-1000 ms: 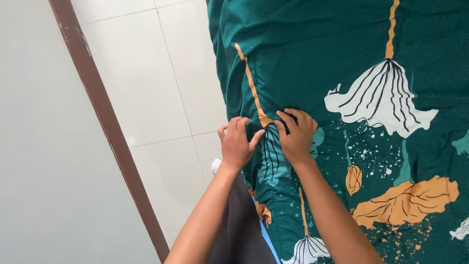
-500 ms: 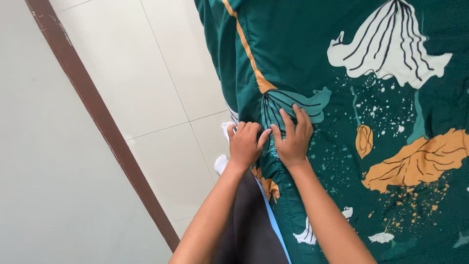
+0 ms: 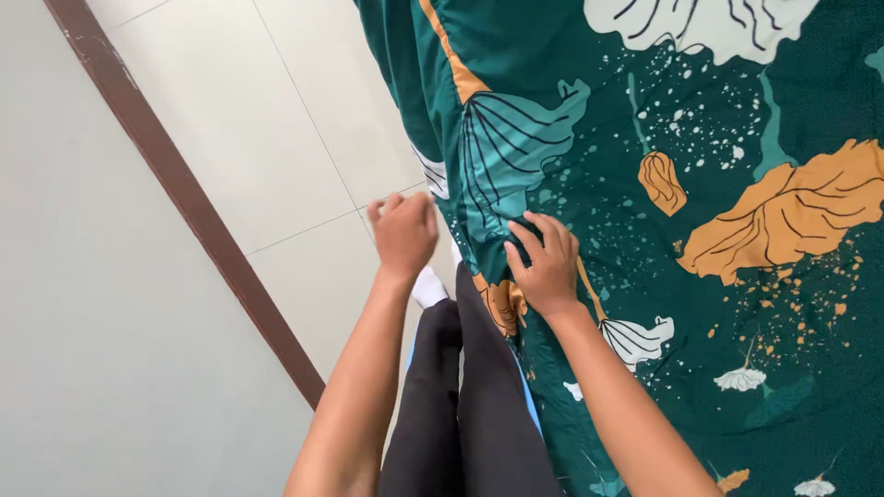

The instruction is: Smoothing a comforter and arranging pillows/bolsters on a bed.

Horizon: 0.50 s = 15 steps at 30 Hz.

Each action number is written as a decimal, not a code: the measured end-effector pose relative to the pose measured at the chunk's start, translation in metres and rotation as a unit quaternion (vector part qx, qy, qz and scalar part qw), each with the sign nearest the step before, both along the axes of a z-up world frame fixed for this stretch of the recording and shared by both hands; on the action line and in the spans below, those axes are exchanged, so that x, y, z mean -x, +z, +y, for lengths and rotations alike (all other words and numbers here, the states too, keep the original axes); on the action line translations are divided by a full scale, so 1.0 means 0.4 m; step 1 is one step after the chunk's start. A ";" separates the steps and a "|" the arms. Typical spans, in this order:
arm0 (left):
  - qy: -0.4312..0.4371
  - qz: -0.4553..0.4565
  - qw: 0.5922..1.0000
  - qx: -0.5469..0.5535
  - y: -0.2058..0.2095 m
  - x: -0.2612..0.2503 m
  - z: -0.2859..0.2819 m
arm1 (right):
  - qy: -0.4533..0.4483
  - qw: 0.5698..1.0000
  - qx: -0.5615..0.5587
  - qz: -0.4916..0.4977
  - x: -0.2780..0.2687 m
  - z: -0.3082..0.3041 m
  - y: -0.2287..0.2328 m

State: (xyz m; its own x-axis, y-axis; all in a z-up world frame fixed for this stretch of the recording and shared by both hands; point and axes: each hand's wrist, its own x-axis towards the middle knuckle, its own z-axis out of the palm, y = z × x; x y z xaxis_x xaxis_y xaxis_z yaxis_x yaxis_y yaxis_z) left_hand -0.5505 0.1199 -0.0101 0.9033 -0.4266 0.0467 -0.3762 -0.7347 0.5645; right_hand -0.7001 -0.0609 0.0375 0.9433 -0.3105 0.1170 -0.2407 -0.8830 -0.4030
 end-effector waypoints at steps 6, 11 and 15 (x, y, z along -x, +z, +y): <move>-0.019 -0.014 1.000 0.005 -0.009 0.106 0.036 | 0.013 1.000 0.009 -0.007 0.044 -0.015 -0.035; 0.012 0.116 0.992 0.050 0.031 0.186 -0.060 | 0.018 0.999 0.026 -0.011 0.030 -0.004 -0.048; 0.036 0.157 0.983 0.089 0.027 0.226 -0.154 | 0.032 0.999 0.011 -0.020 0.058 -0.018 -0.047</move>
